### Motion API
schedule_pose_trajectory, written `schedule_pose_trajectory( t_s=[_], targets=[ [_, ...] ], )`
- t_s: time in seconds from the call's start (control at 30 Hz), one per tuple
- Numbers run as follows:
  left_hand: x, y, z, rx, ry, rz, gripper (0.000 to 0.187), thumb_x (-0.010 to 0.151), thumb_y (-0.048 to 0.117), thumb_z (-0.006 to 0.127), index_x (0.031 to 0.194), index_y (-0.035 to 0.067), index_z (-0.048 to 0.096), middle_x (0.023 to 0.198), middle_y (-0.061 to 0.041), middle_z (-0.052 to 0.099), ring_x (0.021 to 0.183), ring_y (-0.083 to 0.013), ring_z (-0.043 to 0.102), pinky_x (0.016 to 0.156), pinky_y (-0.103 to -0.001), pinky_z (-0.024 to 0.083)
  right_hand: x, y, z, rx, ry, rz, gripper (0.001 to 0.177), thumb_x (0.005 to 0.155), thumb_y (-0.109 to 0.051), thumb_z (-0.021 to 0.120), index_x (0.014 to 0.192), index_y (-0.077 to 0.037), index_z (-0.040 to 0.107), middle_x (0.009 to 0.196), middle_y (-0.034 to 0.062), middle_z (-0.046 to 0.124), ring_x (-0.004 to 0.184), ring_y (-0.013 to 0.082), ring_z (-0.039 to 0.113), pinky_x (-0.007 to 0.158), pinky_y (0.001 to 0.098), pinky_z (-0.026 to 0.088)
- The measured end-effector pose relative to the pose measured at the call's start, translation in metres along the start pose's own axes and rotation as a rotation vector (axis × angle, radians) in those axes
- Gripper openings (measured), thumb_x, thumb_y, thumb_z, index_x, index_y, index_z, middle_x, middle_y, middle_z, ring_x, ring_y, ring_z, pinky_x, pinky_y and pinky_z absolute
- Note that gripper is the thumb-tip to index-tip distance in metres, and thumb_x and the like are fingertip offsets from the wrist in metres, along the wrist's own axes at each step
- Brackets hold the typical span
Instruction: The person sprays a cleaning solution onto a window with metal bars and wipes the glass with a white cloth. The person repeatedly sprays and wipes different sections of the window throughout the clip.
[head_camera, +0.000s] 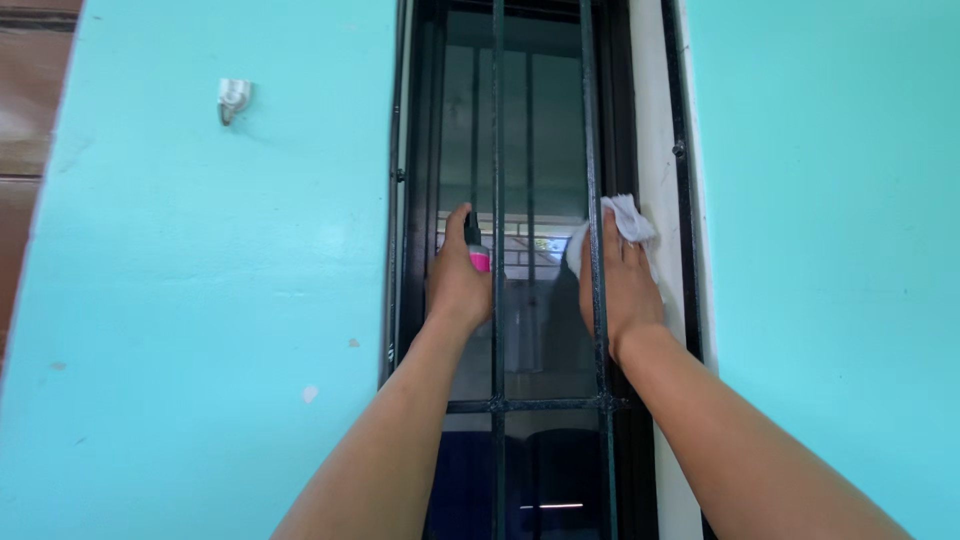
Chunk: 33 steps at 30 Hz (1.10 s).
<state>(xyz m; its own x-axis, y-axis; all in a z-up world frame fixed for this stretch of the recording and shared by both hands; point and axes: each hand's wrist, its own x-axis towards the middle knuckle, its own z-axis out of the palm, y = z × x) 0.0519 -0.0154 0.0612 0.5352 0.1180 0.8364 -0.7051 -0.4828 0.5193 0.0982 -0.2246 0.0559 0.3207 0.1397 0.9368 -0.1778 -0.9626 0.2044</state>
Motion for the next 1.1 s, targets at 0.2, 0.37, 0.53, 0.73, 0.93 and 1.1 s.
schedule_pose_trajectory(
  t_s=[0.2,0.37,0.53,0.73,0.93,1.1],
  targets=[
    [0.02,0.005,0.016,-0.074,-0.066,0.034,0.093,0.081,-0.001,0.067,0.158,0.028,0.025,0.105,-0.01,0.071,0.093,-0.0233,0.075,0.093,-0.042,0.057,0.075,0.012,-0.028,0.127,0.065,0.006,0.071,0.091,0.002,0.04,0.159,0.006,0.02,0.169,0.0277,0.007,0.151,0.0473,0.018,0.127,0.0453,0.015],
    [0.018,-0.001,0.014,-0.039,-0.074,0.131,0.088,0.084,0.0,0.063,0.159,0.026,0.027,0.109,-0.011,0.07,0.097,-0.0247,0.074,0.09,-0.039,0.059,0.06,0.013,-0.034,0.155,-0.017,0.021,0.079,0.083,0.005,0.045,0.158,0.001,0.019,0.167,0.0252,0.007,0.154,0.0435,0.012,0.126,0.042,0.013],
    [0.01,-0.013,0.014,-0.039,-0.11,0.208,0.093,0.08,-0.005,0.063,0.159,0.025,0.025,0.116,-0.013,0.066,0.106,-0.0268,0.071,0.094,-0.039,0.056,0.021,-0.004,-0.035,0.186,-0.091,0.066,0.076,0.089,0.005,0.044,0.161,-0.003,0.019,0.168,0.0212,0.007,0.157,0.0386,0.011,0.128,0.0417,0.009],
    [0.0,-0.013,0.006,-0.039,-0.2,0.181,0.09,0.084,-0.009,0.055,0.161,0.026,0.024,0.12,-0.015,0.066,0.108,-0.0265,0.071,0.1,-0.039,0.054,-0.028,-0.028,-0.045,0.077,-0.289,0.116,0.086,0.086,0.005,0.049,0.161,-0.008,0.009,0.169,0.016,-0.004,0.156,0.0356,0.003,0.125,0.037,0.008],
    [-0.01,-0.009,-0.003,-0.03,-0.281,0.089,0.098,0.083,-0.004,0.066,0.162,0.03,0.019,0.128,-0.016,0.06,0.112,-0.0282,0.067,0.099,-0.04,0.055,-0.042,-0.025,-0.052,0.08,-0.499,0.136,0.089,0.09,0.0,0.06,0.161,-0.01,0.008,0.17,0.0179,-0.006,0.157,0.0315,0.01,0.128,0.0335,0.016],
    [-0.012,-0.012,-0.012,-0.139,-0.305,0.111,0.096,0.08,-0.008,0.063,0.16,0.03,0.025,0.127,-0.014,0.064,0.109,-0.0273,0.072,0.098,-0.039,0.058,-0.047,-0.024,-0.049,0.038,-0.447,0.09,0.094,0.085,0.002,0.063,0.161,-0.007,0.007,0.169,0.0191,-0.005,0.157,0.0316,0.009,0.127,0.0338,0.019]
  ],
)
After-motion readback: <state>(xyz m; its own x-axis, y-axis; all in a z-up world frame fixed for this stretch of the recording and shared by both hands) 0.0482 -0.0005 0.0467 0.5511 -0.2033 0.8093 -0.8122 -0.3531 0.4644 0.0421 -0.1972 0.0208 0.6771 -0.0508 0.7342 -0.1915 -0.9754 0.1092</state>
